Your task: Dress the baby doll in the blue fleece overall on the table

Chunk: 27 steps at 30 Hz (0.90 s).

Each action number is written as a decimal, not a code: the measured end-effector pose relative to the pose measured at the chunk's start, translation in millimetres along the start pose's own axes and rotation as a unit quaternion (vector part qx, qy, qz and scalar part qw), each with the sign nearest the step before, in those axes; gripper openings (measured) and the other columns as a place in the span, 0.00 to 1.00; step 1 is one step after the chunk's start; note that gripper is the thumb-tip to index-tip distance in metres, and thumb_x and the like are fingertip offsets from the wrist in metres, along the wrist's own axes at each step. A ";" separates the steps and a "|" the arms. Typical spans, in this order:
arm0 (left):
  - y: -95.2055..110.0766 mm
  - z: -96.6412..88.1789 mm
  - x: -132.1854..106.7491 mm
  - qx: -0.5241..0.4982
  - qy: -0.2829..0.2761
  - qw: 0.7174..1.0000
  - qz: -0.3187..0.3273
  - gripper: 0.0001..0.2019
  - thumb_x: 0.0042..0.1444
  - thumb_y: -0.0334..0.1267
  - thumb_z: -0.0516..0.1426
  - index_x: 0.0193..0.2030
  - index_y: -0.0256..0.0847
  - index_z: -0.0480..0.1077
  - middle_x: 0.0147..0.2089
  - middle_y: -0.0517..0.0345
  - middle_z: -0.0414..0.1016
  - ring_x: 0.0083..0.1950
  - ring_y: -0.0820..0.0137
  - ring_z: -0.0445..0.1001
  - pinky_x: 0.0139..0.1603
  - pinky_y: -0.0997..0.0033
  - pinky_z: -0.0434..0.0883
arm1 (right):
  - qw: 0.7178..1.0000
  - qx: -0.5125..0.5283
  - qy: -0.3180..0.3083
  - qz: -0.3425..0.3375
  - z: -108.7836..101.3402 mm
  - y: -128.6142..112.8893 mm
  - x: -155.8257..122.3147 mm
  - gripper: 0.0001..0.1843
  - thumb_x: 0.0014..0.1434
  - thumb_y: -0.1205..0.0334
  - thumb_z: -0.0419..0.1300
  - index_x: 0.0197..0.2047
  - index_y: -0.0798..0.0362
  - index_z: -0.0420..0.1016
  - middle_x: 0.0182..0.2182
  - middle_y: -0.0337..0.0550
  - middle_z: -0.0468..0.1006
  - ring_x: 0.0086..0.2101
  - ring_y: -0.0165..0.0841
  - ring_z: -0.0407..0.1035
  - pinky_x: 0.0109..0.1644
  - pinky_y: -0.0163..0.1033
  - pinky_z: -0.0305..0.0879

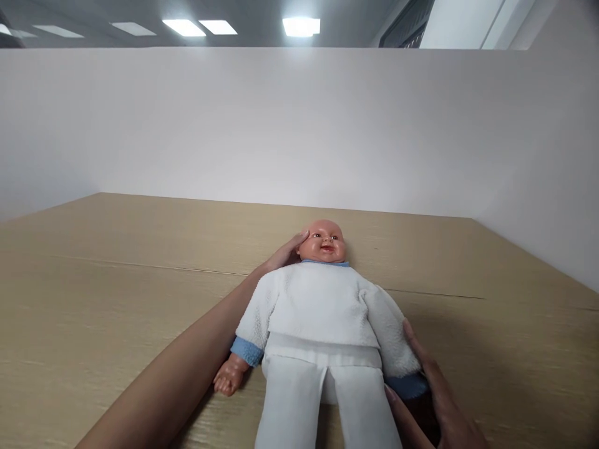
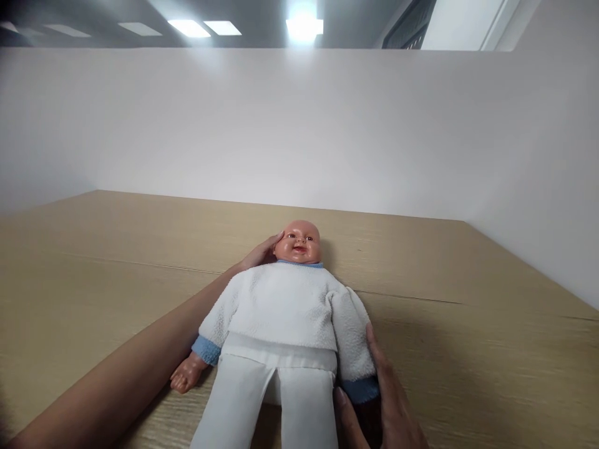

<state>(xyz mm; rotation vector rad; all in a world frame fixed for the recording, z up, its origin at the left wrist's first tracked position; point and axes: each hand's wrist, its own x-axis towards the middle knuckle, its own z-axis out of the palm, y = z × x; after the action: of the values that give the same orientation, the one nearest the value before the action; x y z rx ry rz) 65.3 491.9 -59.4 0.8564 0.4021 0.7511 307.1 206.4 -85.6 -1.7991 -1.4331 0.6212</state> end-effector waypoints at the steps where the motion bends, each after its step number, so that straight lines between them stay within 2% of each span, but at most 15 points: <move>1: -0.7 -1.9 1.6 0.001 0.005 1.000 0.006 0.28 0.70 0.53 0.60 0.67 0.34 0.74 0.68 0.41 0.76 0.74 0.47 0.69 0.80 0.47 0.60 | 1.000 0.002 -0.008 -0.005 -1.6 1.4 0.9 0.49 0.61 0.38 0.65 0.80 0.38 0.53 0.75 0.45 0.64 0.70 0.56 0.64 0.73 0.64 0.66; 3: -2.0 -4.9 4.3 0.006 0.008 1.000 0.016 0.28 0.69 0.53 0.61 0.68 0.35 0.74 0.67 0.41 0.77 0.71 0.45 0.72 0.79 0.45 0.60 | 1.000 0.004 -0.017 -0.010 -3.9 1.3 1.9 0.50 0.61 0.41 0.67 0.80 0.39 0.54 0.75 0.46 0.64 0.70 0.55 0.63 0.74 0.63 0.64; 8: -3.6 -7.4 7.3 0.030 0.013 0.999 0.020 0.29 0.68 0.54 0.62 0.67 0.35 0.75 0.64 0.39 0.79 0.69 0.43 0.74 0.78 0.41 0.62 | 1.000 0.007 0.001 -0.020 -3.9 -6.9 0.2 0.48 0.61 0.43 0.68 0.79 0.41 0.57 0.74 0.48 0.66 0.70 0.55 0.64 0.73 0.59 0.66; 14: -2.4 -8.2 8.0 0.027 0.004 1.000 0.012 0.28 0.69 0.53 0.61 0.68 0.36 0.74 0.64 0.39 0.79 0.70 0.45 0.73 0.78 0.45 0.62 | 0.998 -0.003 -0.046 -0.033 -0.9 -10.6 -2.3 0.45 0.70 0.42 0.59 0.82 0.42 0.45 0.78 0.49 0.56 0.75 0.49 0.56 0.78 0.60 0.57; 17: -3.3 -8.7 8.6 0.034 0.000 0.999 0.006 0.29 0.69 0.55 0.61 0.67 0.35 0.74 0.65 0.38 0.78 0.70 0.44 0.73 0.77 0.43 0.63 | 0.999 0.003 -0.041 -0.034 2.0 -13.6 -1.8 0.44 0.70 0.42 0.57 0.81 0.44 0.45 0.78 0.51 0.56 0.74 0.49 0.56 0.78 0.61 0.56; 20: -6.0 -12.1 10.6 0.025 0.006 1.000 -0.003 0.31 0.68 0.57 0.60 0.67 0.32 0.74 0.67 0.38 0.76 0.72 0.45 0.71 0.78 0.45 0.61 | 0.998 -0.001 -0.014 -0.065 5.6 -16.7 -1.3 0.41 0.72 0.44 0.54 0.81 0.48 0.47 0.78 0.53 0.56 0.75 0.48 0.54 0.79 0.61 0.54; 22: -6.4 -18.0 10.6 0.019 0.034 0.999 0.012 0.30 0.68 0.56 0.60 0.64 0.32 0.76 0.68 0.39 0.76 0.74 0.45 0.69 0.80 0.47 0.60 | 0.996 -0.011 0.001 -0.093 7.9 -16.6 -1.5 0.39 0.73 0.46 0.52 0.80 0.50 0.48 0.77 0.54 0.57 0.76 0.47 0.52 0.79 0.61 0.52; 24: -4.0 -26.6 6.3 0.022 0.086 0.995 0.044 0.25 0.68 0.53 0.60 0.61 0.34 0.78 0.69 0.41 0.75 0.76 0.47 0.65 0.81 0.49 0.58 | 0.992 -0.027 0.014 -0.119 10.2 -14.2 -1.5 0.38 0.74 0.48 0.50 0.81 0.52 0.47 0.77 0.56 0.57 0.75 0.46 0.53 0.79 0.61 0.51; 27: 1.9 -39.1 -13.3 0.029 0.151 0.984 0.087 0.20 0.68 0.48 0.60 0.58 0.37 0.79 0.72 0.42 0.71 0.79 0.51 0.60 0.81 0.54 0.57 | 0.988 -0.032 0.036 -0.150 13.4 -9.0 0.5 0.38 0.75 0.51 0.50 0.81 0.52 0.45 0.77 0.56 0.57 0.75 0.44 0.54 0.79 0.59 0.53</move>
<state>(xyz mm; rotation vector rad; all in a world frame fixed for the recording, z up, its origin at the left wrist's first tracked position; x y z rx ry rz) 32.3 503.7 -81.2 0.8417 0.6269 1.0415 291.7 211.1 -86.6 -1.5928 -1.6470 0.3554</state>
